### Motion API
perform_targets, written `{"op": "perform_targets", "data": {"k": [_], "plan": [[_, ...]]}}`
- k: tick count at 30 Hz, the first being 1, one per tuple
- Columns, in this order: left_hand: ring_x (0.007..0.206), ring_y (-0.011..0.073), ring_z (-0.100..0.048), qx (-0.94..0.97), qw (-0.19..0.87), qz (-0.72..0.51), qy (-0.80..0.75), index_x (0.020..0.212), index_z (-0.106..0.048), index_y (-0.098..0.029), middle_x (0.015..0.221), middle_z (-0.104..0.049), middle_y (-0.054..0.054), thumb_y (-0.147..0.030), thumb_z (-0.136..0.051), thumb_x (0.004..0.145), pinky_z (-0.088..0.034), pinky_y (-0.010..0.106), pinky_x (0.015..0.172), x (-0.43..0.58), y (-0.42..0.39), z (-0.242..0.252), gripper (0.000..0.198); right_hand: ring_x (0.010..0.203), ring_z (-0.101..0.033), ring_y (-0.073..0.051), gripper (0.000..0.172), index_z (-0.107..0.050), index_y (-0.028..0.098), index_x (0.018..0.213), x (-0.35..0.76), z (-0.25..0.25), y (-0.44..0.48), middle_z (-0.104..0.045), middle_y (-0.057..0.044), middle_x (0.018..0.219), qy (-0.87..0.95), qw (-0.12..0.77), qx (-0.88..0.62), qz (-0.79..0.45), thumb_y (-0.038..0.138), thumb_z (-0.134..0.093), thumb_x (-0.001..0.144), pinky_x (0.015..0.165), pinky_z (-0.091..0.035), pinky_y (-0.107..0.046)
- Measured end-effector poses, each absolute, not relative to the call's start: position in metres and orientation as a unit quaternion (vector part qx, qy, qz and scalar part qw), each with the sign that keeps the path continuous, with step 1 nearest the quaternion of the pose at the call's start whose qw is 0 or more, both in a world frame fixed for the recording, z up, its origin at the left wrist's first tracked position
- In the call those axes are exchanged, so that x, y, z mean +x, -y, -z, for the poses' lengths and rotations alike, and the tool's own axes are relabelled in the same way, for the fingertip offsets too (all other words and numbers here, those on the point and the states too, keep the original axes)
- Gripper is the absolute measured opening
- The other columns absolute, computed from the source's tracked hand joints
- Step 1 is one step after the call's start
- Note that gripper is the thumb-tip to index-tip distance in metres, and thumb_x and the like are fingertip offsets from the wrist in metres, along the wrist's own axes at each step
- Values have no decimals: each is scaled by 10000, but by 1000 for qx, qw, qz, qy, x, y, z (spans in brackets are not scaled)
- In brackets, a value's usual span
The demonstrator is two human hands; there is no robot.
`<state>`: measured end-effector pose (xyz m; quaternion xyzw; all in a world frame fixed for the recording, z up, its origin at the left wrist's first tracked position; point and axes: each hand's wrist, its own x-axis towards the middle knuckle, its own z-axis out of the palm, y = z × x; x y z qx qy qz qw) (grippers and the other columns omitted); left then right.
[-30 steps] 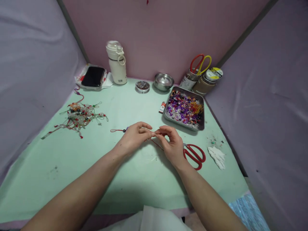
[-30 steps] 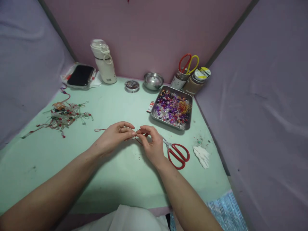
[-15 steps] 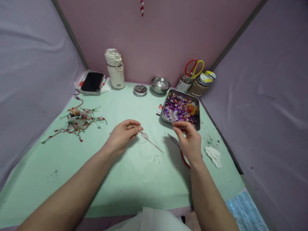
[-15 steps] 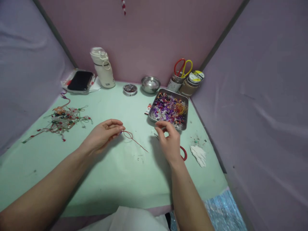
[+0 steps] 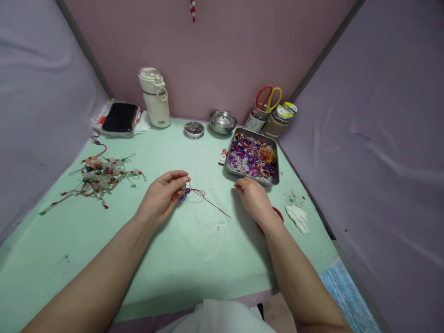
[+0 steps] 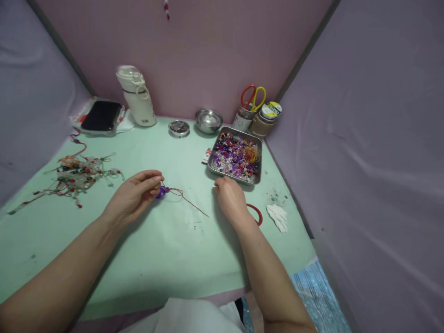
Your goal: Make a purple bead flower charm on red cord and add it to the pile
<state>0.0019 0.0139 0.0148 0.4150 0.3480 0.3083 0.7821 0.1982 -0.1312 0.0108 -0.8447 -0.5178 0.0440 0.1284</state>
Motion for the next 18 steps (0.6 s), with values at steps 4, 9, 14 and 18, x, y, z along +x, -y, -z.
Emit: {"op": "perform_targets", "data": {"k": [4, 9, 14, 18], "plan": [[595, 44, -495, 415, 786, -298, -348, 832, -687, -137, 767, -636, 18, -208, -826, 610, -395, 162, 544, 3, -13, -12, 272, 846, -614, -237, 132, -668, 158, 852, 193, -8, 119, -663, -118, 883, 505, 71, -859, -34, 152, -536, 862, 697, -397, -305], [594, 49, -492, 421, 788, -290, -344, 831, -689, -141, 747, -624, 11, -210, -821, 608, -397, 182, 554, 3, -11, -11, 268, 789, -632, -258, 205, -664, 130, 835, 188, -6, 110, -666, -169, 866, 518, 24, -855, -27, 49, -475, 826, 673, -409, -328], [575, 48, -483, 421, 785, -294, -346, 819, -695, -140, 757, -631, 18, -211, -810, 608, -400, 193, 545, 3, -12, -10, 251, 763, -626, -263, 270, -644, 110, 855, 186, 0, 106, -663, -197, 856, 519, 18, -855, -11, -31, -430, 770, 669, -420, -341], [592, 48, -493, 409, 793, -302, -335, 819, -716, -133, 784, -646, 32, -190, -814, 607, -412, 182, 547, 3, -14, -8, 241, 742, -609, -246, 273, -633, 110, 973, 188, 3, 110, -666, -162, 866, 505, 91, -858, -5, 41, -450, 783, 670, -420, -347]]}}
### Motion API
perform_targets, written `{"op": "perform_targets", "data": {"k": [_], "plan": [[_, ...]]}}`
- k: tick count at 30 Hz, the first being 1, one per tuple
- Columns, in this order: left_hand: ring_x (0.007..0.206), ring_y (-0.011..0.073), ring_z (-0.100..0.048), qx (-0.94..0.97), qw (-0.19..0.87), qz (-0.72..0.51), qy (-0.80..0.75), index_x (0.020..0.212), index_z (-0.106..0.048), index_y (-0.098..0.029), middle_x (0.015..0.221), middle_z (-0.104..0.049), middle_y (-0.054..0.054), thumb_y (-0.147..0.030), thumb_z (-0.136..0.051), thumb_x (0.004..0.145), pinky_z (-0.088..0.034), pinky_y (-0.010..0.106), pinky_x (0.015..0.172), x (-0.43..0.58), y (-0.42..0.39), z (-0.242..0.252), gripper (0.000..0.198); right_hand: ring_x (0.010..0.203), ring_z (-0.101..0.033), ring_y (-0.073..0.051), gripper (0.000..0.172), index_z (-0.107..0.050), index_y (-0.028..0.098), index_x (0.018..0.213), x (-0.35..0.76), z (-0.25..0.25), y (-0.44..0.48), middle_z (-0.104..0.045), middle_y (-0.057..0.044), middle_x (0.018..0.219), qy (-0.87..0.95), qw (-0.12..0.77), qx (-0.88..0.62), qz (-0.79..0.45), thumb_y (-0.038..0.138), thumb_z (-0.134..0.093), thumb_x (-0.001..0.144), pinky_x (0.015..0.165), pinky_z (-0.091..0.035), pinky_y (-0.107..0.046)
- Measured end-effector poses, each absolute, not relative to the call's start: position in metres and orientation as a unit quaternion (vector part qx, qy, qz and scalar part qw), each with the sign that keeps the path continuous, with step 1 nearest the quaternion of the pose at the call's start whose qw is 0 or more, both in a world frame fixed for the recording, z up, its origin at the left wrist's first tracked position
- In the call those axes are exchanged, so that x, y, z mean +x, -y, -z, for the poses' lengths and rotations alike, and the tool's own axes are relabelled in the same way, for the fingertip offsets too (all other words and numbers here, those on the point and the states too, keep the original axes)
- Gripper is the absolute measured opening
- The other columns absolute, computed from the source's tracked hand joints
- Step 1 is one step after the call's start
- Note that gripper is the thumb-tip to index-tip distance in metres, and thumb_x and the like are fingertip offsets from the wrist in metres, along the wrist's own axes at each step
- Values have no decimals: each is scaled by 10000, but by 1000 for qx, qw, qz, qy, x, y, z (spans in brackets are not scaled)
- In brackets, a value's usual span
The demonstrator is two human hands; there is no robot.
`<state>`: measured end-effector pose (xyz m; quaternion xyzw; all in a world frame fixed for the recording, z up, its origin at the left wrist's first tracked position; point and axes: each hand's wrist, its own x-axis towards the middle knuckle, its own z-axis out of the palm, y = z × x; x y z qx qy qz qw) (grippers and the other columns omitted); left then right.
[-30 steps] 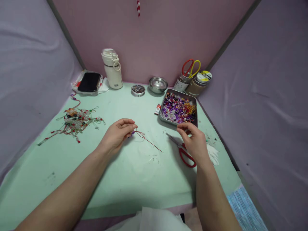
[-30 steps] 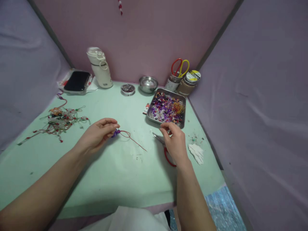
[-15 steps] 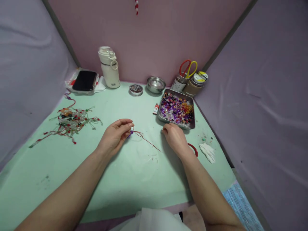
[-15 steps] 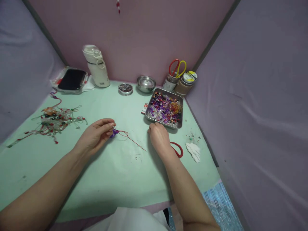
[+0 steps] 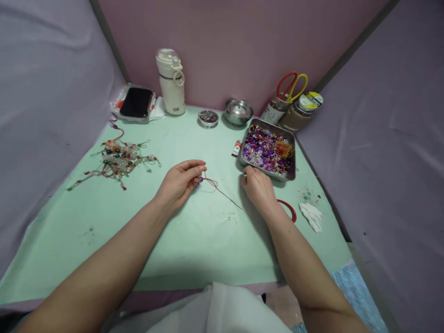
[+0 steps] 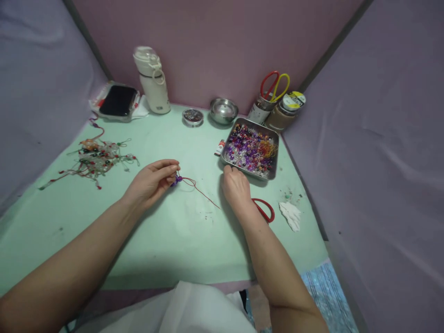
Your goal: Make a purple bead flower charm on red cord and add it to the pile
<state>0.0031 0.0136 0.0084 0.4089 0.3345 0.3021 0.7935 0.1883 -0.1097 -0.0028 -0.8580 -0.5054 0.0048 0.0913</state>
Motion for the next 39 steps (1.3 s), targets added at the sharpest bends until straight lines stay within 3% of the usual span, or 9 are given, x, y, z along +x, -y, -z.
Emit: {"op": "perform_targets", "data": {"k": [4, 7, 12, 15, 19, 24, 39], "plan": [[600, 43, -488, 393, 807, -299, -324, 844, -736, -119, 804, -652, 46, -186, -819, 617, -418, 169, 546, 3, -14, -8, 251, 703, -586, -182, 192, -658, 178, 873, 180, -5, 112, -661, -52, 783, 496, 328, -802, -47, 127, -504, 771, 702, -445, -321], [620, 48, -502, 375, 821, -294, -315, 834, -739, -111, 804, -656, 54, -177, -819, 622, -420, 165, 552, 3, -13, -9, 236, 681, -591, -152, 112, -663, 195, 824, 162, -15, 110, -674, -29, 787, 446, 493, -732, -148, 214, -557, 792, 673, -468, -294], [628, 49, -510, 358, 841, -276, -298, 796, -723, -104, 766, -636, 41, -165, -814, 631, -419, 161, 565, 2, -12, -10, 199, 735, -619, -152, 97, -669, 198, 825, 132, -23, 100, -693, -25, 810, 363, 626, -639, -260, 279, -659, 773, 719, -495, -296], [621, 48, -505, 356, 845, -272, -292, 788, -712, -101, 750, -623, 33, -165, -815, 633, -421, 161, 572, 2, -11, -10, 197, 715, -607, -149, 81, -667, 205, 819, 121, -22, 96, -685, -18, 796, 360, 626, -646, -248, 280, -649, 796, 699, -487, -295], [612, 44, -502, 352, 850, -271, -281, 791, -704, -95, 734, -608, 26, -180, -817, 645, -420, 154, 574, 2, -10, -9, 204, 761, -582, -158, 75, -649, 216, 803, 112, -21, 95, -650, -25, 832, 439, 577, -678, -120, 220, -589, 847, 696, -458, -298], [613, 51, -507, 353, 852, -272, -274, 779, -692, -93, 696, -586, 17, -193, -824, 644, -417, 159, 582, 2, -10, -8, 214, 862, -541, -195, 122, -643, 228, 855, 107, -20, 93, -609, -49, 870, 509, 514, -690, 1, 193, -533, 895, 793, -433, -348], [601, 58, -495, 379, 845, -262, -273, 755, -680, -81, 672, -590, 13, -244, -856, 604, -402, 178, 586, 2, -9, -11, 283, 766, -511, -177, 100, -631, 194, 835, 106, -14, 89, -596, -36, 783, 547, 478, -680, 103, 162, -559, 897, 719, -431, -327]]}}
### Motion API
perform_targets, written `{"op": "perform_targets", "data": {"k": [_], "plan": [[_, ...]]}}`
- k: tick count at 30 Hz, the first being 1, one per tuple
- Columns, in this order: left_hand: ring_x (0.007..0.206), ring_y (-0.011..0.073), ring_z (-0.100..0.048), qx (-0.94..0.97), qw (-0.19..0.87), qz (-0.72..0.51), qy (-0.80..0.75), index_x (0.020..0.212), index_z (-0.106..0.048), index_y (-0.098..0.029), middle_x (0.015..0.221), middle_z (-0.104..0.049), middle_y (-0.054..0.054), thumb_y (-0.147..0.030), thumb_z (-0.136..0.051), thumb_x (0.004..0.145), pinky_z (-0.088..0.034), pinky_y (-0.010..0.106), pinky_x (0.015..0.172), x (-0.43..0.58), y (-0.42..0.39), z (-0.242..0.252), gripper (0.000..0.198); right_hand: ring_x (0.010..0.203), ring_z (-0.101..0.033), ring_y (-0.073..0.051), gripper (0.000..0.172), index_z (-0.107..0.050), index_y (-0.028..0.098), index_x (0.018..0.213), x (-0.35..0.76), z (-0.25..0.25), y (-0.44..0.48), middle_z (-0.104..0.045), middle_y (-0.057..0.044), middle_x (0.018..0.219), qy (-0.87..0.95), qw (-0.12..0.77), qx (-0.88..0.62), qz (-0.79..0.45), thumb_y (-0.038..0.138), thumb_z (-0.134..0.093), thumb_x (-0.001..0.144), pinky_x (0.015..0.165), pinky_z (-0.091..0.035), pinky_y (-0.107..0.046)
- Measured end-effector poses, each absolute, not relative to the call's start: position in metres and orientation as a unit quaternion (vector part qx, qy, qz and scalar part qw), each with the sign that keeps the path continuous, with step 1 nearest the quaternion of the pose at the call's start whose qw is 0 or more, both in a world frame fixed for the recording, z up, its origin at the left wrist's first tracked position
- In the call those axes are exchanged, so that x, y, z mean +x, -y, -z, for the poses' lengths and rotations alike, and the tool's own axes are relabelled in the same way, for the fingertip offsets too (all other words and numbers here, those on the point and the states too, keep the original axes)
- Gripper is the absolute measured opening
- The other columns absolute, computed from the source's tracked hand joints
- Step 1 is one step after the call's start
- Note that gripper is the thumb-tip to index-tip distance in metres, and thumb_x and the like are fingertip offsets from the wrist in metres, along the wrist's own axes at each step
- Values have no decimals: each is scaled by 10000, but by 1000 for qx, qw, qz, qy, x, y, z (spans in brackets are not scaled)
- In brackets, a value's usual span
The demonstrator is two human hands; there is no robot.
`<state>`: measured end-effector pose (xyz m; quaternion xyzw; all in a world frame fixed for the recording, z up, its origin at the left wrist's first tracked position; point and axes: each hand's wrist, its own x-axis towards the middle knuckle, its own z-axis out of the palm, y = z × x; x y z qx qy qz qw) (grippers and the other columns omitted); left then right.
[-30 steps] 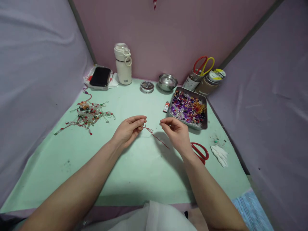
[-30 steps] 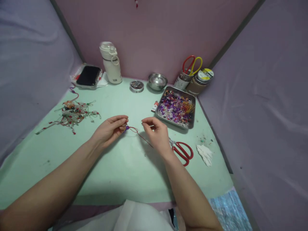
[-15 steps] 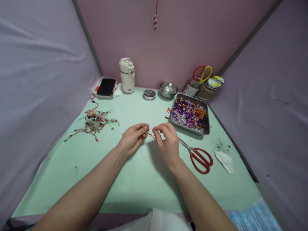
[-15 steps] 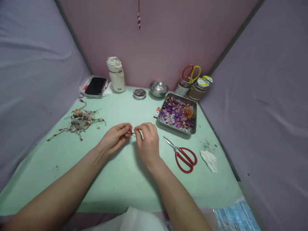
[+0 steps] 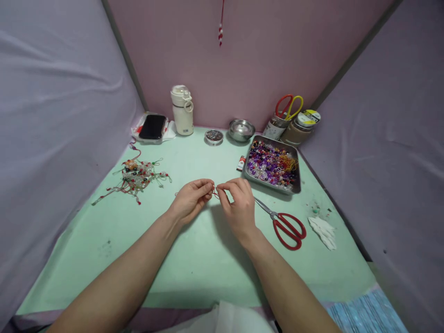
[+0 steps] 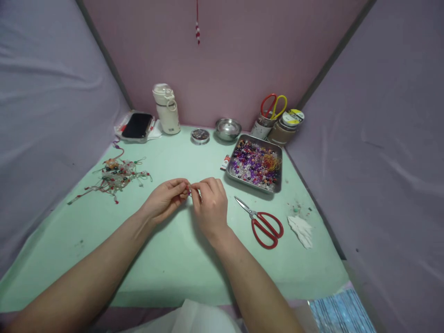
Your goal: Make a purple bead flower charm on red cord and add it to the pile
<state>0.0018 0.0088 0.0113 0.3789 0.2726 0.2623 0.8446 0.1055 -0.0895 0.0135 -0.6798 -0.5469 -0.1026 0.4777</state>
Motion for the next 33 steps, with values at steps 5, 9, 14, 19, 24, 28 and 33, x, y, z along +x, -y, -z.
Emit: {"op": "perform_targets", "data": {"k": [5, 9, 14, 19, 24, 28, 33], "plan": [[608, 57, -498, 384, 845, -258, -267, 754, -677, -83, 682, -594, 14, -258, -854, 611, -396, 175, 589, 2, -9, -9, 288, 766, -512, -176, 98, -630, 197, 841, 105, -14, 90, -602, -35, 789, 546, 477, -682, 99, 158, -558, 897, 714, -431, -329], [608, 57, -498, 386, 845, -256, -268, 745, -670, -81, 677, -592, 14, -257, -849, 618, -393, 176, 591, 1, -8, -9, 282, 766, -514, -175, 92, -631, 191, 838, 104, -14, 91, -602, -35, 783, 547, 476, -682, 97, 164, -565, 897, 714, -432, -328], [598, 53, -489, 383, 844, -257, -273, 742, -669, -81, 664, -584, 8, -252, -855, 608, -384, 172, 582, 2, -8, -10, 286, 767, -515, -176, 92, -628, 193, 840, 104, -15, 90, -604, -34, 781, 543, 479, -683, 101, 165, -564, 899, 717, -436, -329], [602, 53, -495, 386, 845, -256, -268, 749, -673, -80, 673, -589, 12, -260, -854, 610, -388, 167, 583, 2, -9, -9, 290, 755, -514, -176, 102, -622, 198, 830, 104, -15, 90, -600, -33, 772, 544, 480, -680, 108, 164, -559, 902, 701, -435, -327], [605, 52, -498, 389, 843, -257, -269, 756, -675, -84, 672, -588, 10, -249, -843, 629, -392, 162, 587, 1, -9, -6, 267, 753, -512, -176, 99, -624, 194, 834, 104, -15, 90, -601, -35, 774, 545, 479, -680, 104, 168, -558, 902, 699, -436, -328], [597, 48, -491, 392, 842, -256, -268, 750, -675, -85, 672, -587, 8, -254, -841, 634, -395, 159, 586, 2, -9, -5, 264, 748, -509, -175, 100, -623, 196, 828, 104, -15, 90, -602, -33, 772, 545, 478, -681, 104, 178, -560, 903, 694, -429, -327], [590, 45, -489, 391, 844, -254, -264, 752, -678, -86, 665, -586, 5, -258, -841, 634, -397, 155, 585, 2, -9, -6, 265, 755, -511, -180, 102, -623, 197, 833, 104, -14, 91, -602, -36, 775, 548, 465, -688, 97, 186, -555, 908, 704, -426, -329]]}}
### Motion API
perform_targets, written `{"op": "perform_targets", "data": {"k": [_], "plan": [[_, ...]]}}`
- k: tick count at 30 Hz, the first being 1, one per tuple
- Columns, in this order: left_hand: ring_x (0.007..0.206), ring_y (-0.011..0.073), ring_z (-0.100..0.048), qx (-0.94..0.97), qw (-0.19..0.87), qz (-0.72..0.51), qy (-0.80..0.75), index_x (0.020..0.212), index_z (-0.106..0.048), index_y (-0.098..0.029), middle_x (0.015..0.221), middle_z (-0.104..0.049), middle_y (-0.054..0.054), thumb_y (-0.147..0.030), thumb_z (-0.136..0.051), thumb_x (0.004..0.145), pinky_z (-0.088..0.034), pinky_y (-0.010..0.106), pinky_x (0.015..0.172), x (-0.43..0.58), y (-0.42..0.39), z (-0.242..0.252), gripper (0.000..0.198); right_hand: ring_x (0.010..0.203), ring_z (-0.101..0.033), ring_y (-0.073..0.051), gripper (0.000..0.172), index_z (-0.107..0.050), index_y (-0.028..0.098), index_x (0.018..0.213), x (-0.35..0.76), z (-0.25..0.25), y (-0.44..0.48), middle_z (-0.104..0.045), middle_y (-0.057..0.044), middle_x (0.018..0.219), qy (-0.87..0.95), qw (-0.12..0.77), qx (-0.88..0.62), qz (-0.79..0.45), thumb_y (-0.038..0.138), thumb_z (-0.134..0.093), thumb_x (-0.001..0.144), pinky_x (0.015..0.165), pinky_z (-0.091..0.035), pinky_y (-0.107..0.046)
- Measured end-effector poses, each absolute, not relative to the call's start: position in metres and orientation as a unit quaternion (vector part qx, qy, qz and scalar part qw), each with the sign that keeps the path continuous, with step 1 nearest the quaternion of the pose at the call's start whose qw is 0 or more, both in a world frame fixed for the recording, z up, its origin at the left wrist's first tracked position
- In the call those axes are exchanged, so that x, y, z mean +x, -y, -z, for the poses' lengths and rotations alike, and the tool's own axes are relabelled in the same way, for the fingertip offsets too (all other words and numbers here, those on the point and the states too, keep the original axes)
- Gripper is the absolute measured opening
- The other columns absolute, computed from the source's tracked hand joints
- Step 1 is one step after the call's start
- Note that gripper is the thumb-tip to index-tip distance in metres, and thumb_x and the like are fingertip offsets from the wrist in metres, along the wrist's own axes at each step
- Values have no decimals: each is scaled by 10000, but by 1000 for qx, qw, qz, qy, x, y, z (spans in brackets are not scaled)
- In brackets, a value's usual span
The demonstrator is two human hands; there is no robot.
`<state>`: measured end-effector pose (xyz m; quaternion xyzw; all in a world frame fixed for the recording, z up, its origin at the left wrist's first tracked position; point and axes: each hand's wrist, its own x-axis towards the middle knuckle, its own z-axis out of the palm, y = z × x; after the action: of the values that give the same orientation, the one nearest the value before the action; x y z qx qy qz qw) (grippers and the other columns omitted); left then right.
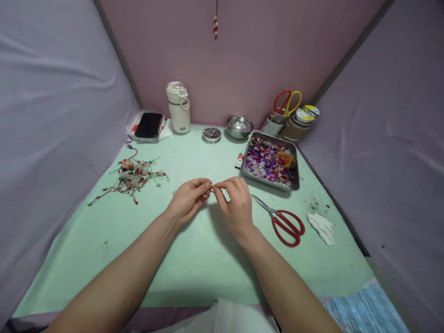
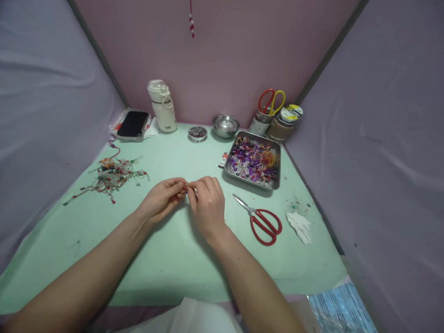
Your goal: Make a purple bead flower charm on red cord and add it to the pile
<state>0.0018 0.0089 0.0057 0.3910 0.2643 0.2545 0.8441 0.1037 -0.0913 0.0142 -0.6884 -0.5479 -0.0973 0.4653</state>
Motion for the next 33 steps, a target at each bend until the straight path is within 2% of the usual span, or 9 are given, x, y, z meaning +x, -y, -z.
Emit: {"op": "perform_targets", "data": {"k": [11, 15, 18, 24, 29, 33], "plan": [[577, 54, -473, 394, 827, -274, -293, 723, -668, -100, 621, -576, -12, -265, -849, 601, -390, 186, 589, 6, 1, -10, 273, 760, -519, -178, 117, -611, 195, 817, 103, -10, 90, -605, -30, 763, 532, 486, -688, 85, 193, -542, 912, 701, -419, -328], [652, 81, -548, 429, 807, -277, -297, 846, -691, -130, 707, -649, 8, -240, -837, 609, -420, 214, 656, 4, 2, -16, 299, 776, -538, -178, 118, -607, 206, 804, 106, -8, 91, -610, -22, 774, 511, 510, -689, 65, 186, -546, 903, 714, -425, -333], [758, 122, -601, 482, 769, -290, -303, 946, -695, -164, 817, -693, 33, -233, -815, 633, -436, 247, 718, 2, 1, -18, 343, 783, -546, -179, 115, -607, 211, 803, 108, -9, 92, -615, -19, 784, 505, 516, -689, 59, 188, -548, 899, 724, -425, -337], [721, 140, -584, 582, 703, -277, -300, 826, -716, -171, 787, -694, 42, -286, -751, 705, -427, 271, 696, 0, -3, -18, 171, 785, -538, -180, 111, -606, 212, 806, 108, -9, 95, -606, -19, 780, 511, 506, -693, 52, 185, -554, 901, 723, -423, -329], [660, 139, -542, 647, 641, -274, -309, 782, -701, -167, 731, -665, 31, -290, -684, 761, -409, 269, 654, -2, -4, -22, 126, 783, -527, -184, 107, -609, 210, 820, 110, -6, 95, -605, -23, 787, 524, 485, -698, 61, 184, -550, 906, 722, -416, -333], [682, 157, -545, 725, 545, -289, -307, 785, -699, -186, 743, -661, 28, -265, -623, 809, -404, 276, 683, -5, -5, -18, 112, 780, -520, -184, 106, -607, 211, 829, 111, -6, 95, -608, -24, 796, 536, 469, -699, 62, 171, -546, 906, 720, -409, -335]]}}
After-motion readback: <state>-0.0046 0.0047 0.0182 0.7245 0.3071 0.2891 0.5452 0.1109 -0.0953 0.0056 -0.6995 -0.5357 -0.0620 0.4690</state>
